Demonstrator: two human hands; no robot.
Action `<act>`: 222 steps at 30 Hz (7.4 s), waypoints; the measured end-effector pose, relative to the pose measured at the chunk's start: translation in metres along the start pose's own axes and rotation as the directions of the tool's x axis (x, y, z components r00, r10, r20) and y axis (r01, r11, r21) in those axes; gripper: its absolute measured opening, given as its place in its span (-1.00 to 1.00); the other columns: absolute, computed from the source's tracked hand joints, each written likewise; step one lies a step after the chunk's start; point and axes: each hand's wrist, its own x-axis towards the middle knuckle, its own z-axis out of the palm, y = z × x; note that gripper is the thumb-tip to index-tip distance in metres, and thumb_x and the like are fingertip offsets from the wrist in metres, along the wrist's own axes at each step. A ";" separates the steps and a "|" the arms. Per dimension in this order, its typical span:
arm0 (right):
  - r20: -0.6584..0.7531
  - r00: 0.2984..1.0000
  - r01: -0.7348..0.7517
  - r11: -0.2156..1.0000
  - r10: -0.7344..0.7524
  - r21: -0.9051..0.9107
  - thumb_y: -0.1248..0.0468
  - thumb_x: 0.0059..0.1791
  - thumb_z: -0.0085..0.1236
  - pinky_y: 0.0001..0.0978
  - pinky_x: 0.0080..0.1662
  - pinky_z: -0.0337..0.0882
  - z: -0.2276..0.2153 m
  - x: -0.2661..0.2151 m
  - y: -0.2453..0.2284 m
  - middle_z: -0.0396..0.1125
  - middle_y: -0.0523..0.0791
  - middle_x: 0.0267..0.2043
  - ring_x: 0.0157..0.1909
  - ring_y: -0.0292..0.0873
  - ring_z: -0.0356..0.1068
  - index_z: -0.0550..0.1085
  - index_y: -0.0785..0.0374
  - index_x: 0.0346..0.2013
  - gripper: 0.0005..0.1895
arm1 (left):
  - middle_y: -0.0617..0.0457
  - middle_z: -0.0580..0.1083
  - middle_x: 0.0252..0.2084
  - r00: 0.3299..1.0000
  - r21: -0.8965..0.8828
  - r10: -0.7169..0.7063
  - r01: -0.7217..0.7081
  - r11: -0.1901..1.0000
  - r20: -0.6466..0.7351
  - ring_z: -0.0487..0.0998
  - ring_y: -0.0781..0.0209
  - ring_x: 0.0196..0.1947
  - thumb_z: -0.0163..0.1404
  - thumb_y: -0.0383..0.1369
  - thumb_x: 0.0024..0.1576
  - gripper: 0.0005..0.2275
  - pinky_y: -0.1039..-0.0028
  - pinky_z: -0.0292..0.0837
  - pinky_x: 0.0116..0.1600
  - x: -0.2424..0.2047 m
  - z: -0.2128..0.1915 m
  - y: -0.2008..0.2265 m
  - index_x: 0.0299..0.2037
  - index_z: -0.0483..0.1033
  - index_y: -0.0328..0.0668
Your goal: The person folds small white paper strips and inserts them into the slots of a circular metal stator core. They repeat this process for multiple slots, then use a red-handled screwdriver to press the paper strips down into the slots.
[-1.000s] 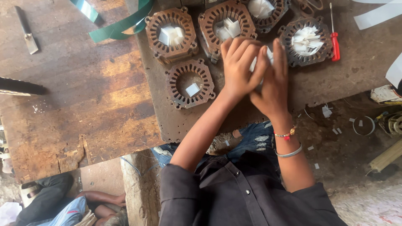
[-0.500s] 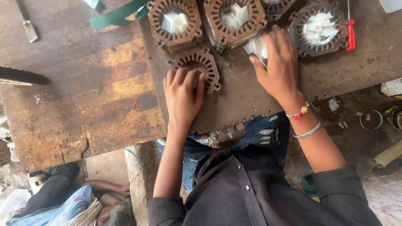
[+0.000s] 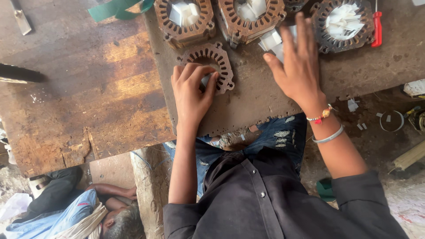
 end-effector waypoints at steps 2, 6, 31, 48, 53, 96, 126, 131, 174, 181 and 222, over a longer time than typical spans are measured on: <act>-0.093 0.996 0.019 0.997 -0.011 0.079 -0.11 0.25 -0.06 0.12 0.62 -0.20 -0.004 -0.006 0.000 -0.29 0.26 0.63 0.66 0.30 -0.28 0.01 0.37 0.56 -0.21 | 0.08 0.53 -0.16 1.000 0.004 0.003 -0.003 1.000 -0.030 0.39 0.04 -0.12 0.16 -0.44 0.16 -0.93 0.28 0.30 0.10 0.000 0.001 0.001 -0.19 0.62 -0.15; -0.105 0.992 0.069 0.997 -0.064 0.046 -0.15 0.26 -0.10 0.16 0.63 -0.23 -0.011 -0.031 -0.007 -0.38 0.26 0.65 0.68 0.32 -0.31 -0.08 0.15 0.62 -0.22 | 0.05 0.54 -0.18 1.000 0.012 0.009 -0.009 1.000 -0.011 0.41 0.04 -0.13 0.16 -0.47 0.15 -0.93 0.28 0.29 0.08 0.002 0.001 0.001 -0.19 0.61 -0.16; 0.060 0.992 0.114 0.984 -0.107 -0.136 -0.23 0.20 -0.19 0.25 0.54 -0.22 -0.023 -0.019 -0.024 -0.18 0.03 0.67 0.66 0.23 -0.18 0.37 -0.10 0.45 -0.39 | 0.13 0.60 -0.24 0.996 -0.135 -0.090 0.091 0.987 0.013 0.47 0.18 -0.22 0.22 -0.52 0.10 -0.85 0.39 0.36 -0.07 0.005 0.000 -0.013 -0.15 0.66 -0.12; 0.071 0.974 0.211 0.976 -0.215 0.055 -0.12 0.14 -0.16 0.08 0.50 -0.06 -0.035 -0.050 -0.042 -0.08 0.09 0.60 0.59 0.17 -0.07 0.26 0.20 0.46 -0.31 | 0.05 0.46 -0.12 0.976 0.071 0.186 -0.195 0.978 0.116 0.47 0.05 -0.12 0.11 -0.52 0.01 -0.72 0.29 0.35 -0.01 -0.035 0.049 0.061 -0.05 0.58 -0.09; 0.080 0.964 0.251 0.967 -0.253 0.032 -0.13 0.14 -0.10 0.09 0.48 -0.01 -0.036 -0.027 -0.034 -0.04 0.11 0.57 0.57 0.18 -0.06 0.29 0.27 0.43 -0.30 | 0.05 0.47 -0.07 0.984 0.045 0.142 -0.147 0.988 0.106 0.46 0.06 -0.10 0.11 -0.42 0.18 -0.78 0.28 0.35 -0.01 -0.038 0.049 0.063 0.02 0.54 -0.13; -0.418 0.850 -0.312 0.946 0.320 0.090 0.49 -0.05 0.04 -0.09 -0.13 0.47 -0.051 -0.068 0.172 0.38 0.01 -0.24 -0.25 0.01 0.44 0.48 0.33 -0.17 -0.82 | 0.17 0.49 0.12 0.943 0.277 0.244 -0.302 0.912 0.224 0.28 0.08 0.44 0.08 -0.17 0.31 -0.63 -0.17 -0.36 0.45 -0.088 0.029 0.048 0.32 0.47 0.14; 0.192 0.949 0.255 0.967 -0.250 -0.001 0.55 -0.21 0.10 -0.24 -0.38 0.42 -0.060 -0.083 -0.068 0.26 -0.13 -0.34 -0.43 -0.12 0.32 0.55 0.18 0.14 -0.38 | 0.09 0.45 0.22 0.918 0.135 0.208 -0.266 0.955 0.337 0.33 0.01 0.41 0.12 -0.33 0.18 -0.59 -0.24 -0.31 0.47 -0.078 0.017 0.046 0.26 0.51 -0.12; 0.135 0.966 0.237 0.964 -0.220 -0.122 0.54 -0.15 0.11 -0.27 -0.41 0.39 -0.053 -0.085 -0.079 0.26 -0.14 -0.35 -0.44 -0.13 0.29 0.56 0.22 0.18 -0.41 | -0.02 0.45 0.18 0.915 0.114 0.201 -0.255 0.960 0.349 0.34 0.01 0.38 0.17 -0.19 0.18 -0.52 -0.20 -0.16 0.47 -0.080 0.021 0.046 0.26 0.49 -0.27; 0.064 0.989 0.128 0.991 -0.131 0.043 0.45 -0.13 0.16 -0.21 -0.34 0.42 -0.065 -0.103 -0.090 0.31 -0.14 -0.35 -0.36 -0.12 0.37 0.54 0.09 0.16 -0.45 | -0.01 0.41 -0.18 0.864 -0.092 0.091 -0.053 0.994 0.495 0.46 0.10 -0.08 0.08 -0.50 0.11 -0.58 0.35 0.44 0.04 -0.075 -0.020 0.048 0.22 0.61 -0.09; 0.123 0.985 0.110 0.992 -0.117 0.067 0.45 -0.09 0.18 -0.20 -0.33 0.42 -0.062 -0.110 -0.089 0.28 -0.12 -0.36 -0.37 -0.11 0.37 0.53 0.04 0.18 -0.46 | 0.03 0.54 -0.09 0.964 -0.103 -0.144 0.170 0.980 0.222 0.55 0.07 -0.01 0.16 -0.41 0.20 -0.83 0.32 0.44 0.08 -0.064 0.019 0.052 -0.01 0.63 -0.12; 0.204 0.736 0.541 0.742 -0.645 0.395 0.52 -0.16 0.07 -0.33 -0.47 0.35 -0.055 -0.061 -0.042 0.32 -0.12 -0.39 -0.54 -0.18 0.29 0.55 0.26 0.10 -0.47 | -0.05 0.48 0.14 0.912 0.140 0.320 -0.363 0.921 0.256 0.39 0.06 0.33 0.13 -0.20 0.21 -0.53 -0.17 -0.31 0.46 -0.098 0.006 0.031 0.26 0.47 -0.33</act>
